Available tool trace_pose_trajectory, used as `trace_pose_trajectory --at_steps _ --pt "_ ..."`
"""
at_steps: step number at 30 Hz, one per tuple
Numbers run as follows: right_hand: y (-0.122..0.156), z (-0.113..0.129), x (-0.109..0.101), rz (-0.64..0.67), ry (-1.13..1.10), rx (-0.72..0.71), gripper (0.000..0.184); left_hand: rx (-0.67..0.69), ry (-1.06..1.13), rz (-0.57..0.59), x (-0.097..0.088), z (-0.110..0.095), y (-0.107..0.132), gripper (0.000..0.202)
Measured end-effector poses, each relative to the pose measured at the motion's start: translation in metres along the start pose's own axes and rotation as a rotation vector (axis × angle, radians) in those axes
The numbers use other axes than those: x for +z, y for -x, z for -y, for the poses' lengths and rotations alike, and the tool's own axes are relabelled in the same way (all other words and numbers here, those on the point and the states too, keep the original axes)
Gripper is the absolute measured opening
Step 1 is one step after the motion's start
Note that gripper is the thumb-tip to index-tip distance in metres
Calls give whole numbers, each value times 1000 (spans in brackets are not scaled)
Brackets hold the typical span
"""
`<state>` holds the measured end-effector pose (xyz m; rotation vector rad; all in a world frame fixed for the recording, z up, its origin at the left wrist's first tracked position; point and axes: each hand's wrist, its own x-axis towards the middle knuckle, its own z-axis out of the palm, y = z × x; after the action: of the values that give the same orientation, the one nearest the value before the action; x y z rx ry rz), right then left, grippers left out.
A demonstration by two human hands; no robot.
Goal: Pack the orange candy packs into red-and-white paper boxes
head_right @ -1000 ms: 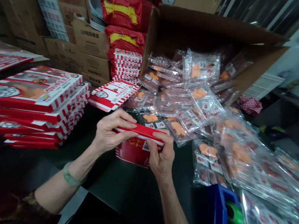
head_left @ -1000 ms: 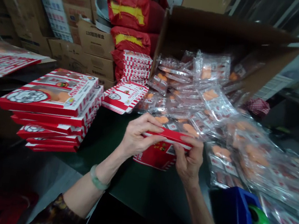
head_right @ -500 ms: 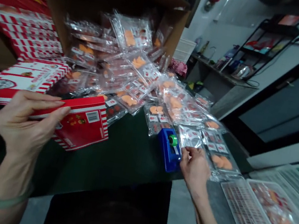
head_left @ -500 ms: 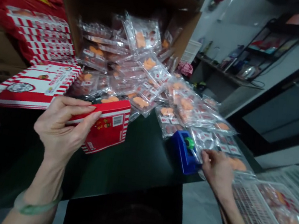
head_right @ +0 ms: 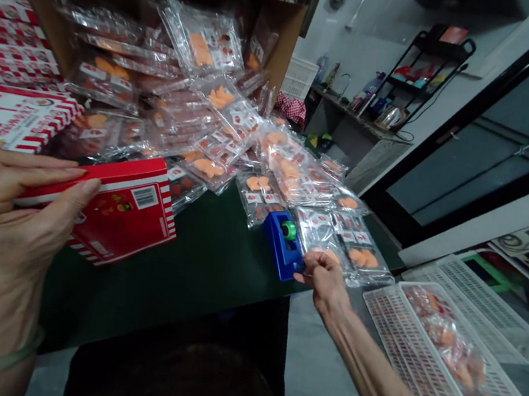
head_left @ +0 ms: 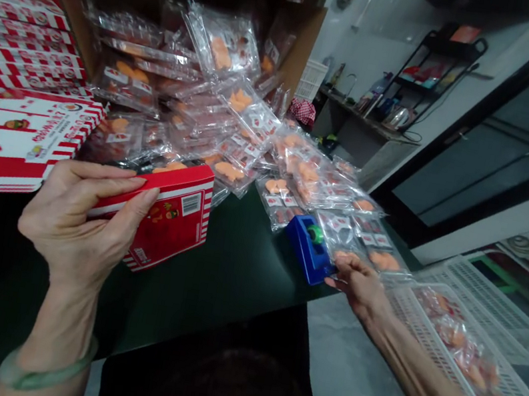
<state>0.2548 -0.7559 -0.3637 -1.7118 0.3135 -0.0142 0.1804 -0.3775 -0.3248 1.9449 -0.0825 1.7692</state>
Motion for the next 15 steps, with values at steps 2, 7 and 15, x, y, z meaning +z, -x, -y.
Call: trace_pose_trajectory --at_steps 2,7,15 --pt "14 -9 3 -55 -129 -63 43 -13 -9 4 0 2 0 26" --pt "38 -40 14 -164 -252 -129 43 10 7 21 -2 5 2 27" --pt "26 -56 -4 12 58 17 35 -37 64 229 -13 -9 -3 20"
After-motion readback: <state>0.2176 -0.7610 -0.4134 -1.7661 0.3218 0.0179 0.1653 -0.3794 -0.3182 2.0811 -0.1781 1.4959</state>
